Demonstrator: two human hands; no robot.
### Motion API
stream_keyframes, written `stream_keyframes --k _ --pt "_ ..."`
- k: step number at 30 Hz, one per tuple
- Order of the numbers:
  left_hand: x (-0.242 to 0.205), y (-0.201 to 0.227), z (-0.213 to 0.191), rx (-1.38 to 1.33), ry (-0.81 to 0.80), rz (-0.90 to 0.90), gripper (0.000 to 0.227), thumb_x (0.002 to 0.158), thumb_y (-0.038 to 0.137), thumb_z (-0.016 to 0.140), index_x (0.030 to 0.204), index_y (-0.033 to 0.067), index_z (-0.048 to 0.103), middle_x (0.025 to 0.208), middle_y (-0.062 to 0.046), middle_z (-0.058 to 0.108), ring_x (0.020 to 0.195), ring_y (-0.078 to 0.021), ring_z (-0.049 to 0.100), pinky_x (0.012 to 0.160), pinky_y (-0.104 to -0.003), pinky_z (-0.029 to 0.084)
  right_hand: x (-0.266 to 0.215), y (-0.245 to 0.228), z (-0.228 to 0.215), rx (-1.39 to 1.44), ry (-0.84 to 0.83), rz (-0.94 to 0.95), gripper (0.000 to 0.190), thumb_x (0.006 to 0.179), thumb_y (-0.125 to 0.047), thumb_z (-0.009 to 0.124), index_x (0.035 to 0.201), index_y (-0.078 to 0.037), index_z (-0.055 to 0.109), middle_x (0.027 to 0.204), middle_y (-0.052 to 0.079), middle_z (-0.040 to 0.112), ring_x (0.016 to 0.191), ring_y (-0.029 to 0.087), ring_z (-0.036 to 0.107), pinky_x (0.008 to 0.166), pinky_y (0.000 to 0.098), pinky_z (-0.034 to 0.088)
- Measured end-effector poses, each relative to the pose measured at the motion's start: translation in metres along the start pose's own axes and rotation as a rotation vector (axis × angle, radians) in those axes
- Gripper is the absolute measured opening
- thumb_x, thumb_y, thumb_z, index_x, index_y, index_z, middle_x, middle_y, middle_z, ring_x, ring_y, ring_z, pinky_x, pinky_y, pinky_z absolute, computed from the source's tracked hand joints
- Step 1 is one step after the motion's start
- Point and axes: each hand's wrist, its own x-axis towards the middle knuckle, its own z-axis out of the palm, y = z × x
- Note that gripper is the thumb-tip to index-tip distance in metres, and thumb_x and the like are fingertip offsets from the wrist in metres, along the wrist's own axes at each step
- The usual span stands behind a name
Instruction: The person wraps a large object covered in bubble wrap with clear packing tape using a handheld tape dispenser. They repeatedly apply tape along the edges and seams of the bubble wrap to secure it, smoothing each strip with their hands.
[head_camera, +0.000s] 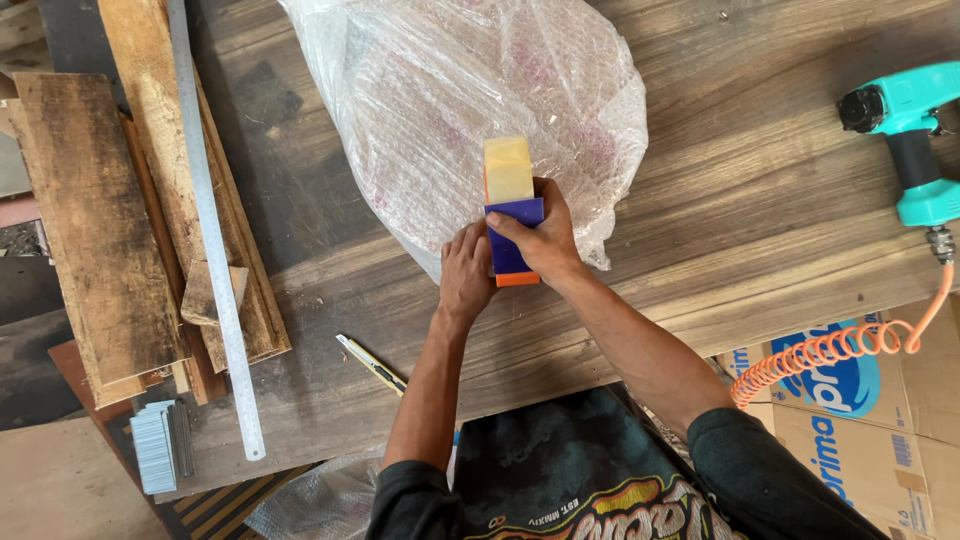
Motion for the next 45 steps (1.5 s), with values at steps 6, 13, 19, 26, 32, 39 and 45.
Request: stream_keyframes --k 6,13,19,26,32,39,45 --pt "0.002 0.007 -0.008 -0.031 0.011 -0.036 0.045 0.085 0.03 0.07 0.123 0.0093 0.058 0.149 -0.012 0.05 0.134 -0.0364 0.047 0.088 -0.044 0.044 0.002 -0.001 0.003 0.011 -0.007 0.019 0.061 0.074 -0.03 0.094 0.112 -0.003 0.056 0.078 0.002 0.052 0.074 0.016 0.058 0.063 0.0266 0.047" --pt "0.016 0.028 -0.036 0.151 -0.398 -0.254 0.086 0.091 0.044 0.059 0.164 0.018 0.022 0.174 -0.006 0.009 0.158 -0.0405 -0.002 0.12 -0.067 0.014 0.004 0.004 -0.007 0.021 -0.102 -0.035 0.057 0.077 -0.027 0.09 0.115 -0.003 0.055 0.084 0.005 0.055 0.082 0.019 0.059 0.071 0.0302 0.045" --pt "0.009 0.021 -0.024 0.212 -0.382 -0.232 0.106 0.08 0.057 0.069 0.164 0.0151 0.02 0.17 -0.021 0.014 0.157 -0.0411 0.01 0.121 -0.064 0.017 0.001 0.011 -0.022 0.02 -0.375 -0.15 0.037 0.079 -0.016 0.088 0.106 -0.005 0.065 0.084 0.007 0.065 0.083 0.021 0.066 0.073 0.0365 0.051" --pt "0.005 0.031 -0.033 0.236 -0.317 -0.213 0.101 0.077 0.05 0.073 0.162 0.0154 0.028 0.17 -0.017 0.017 0.157 -0.0372 0.014 0.12 -0.061 0.022 -0.002 0.055 -0.033 0.036 -0.379 -0.261 0.028 0.087 -0.023 0.082 0.104 -0.006 0.068 0.083 0.008 0.068 0.082 0.019 0.066 0.075 0.0372 0.053" --pt "-0.004 0.045 -0.047 0.178 -0.249 -0.214 0.084 0.084 0.042 0.065 0.158 0.0182 0.035 0.169 -0.014 0.023 0.156 -0.035 0.02 0.118 -0.058 0.022 -0.015 0.052 -0.033 0.035 -0.355 -0.28 0.024 0.089 -0.023 0.08 0.101 -0.006 0.069 0.08 0.008 0.069 0.079 0.017 0.066 0.072 0.0364 0.053" --pt "-0.038 0.065 -0.055 0.179 -0.21 -0.21 0.074 0.086 0.039 0.061 0.155 0.0189 0.042 0.168 -0.012 0.027 0.154 -0.0347 0.024 0.116 -0.056 0.023 -0.058 0.039 -0.037 0.03 -0.359 -0.259 0.029 0.085 -0.02 0.082 0.103 -0.002 0.067 0.083 0.011 0.069 0.083 0.016 0.064 0.074 0.0383 0.054" --pt "-0.068 0.059 -0.041 0.178 -0.21 -0.189 0.07 0.084 0.021 0.058 0.153 0.0153 0.044 0.167 -0.014 0.027 0.153 -0.0353 0.024 0.115 -0.056 0.021 -0.082 0.063 -0.048 0.07 -0.386 -0.2 0.03 0.081 -0.014 0.083 0.103 -0.001 0.067 0.084 0.009 0.068 0.083 0.016 0.065 0.075 0.0366 0.055"
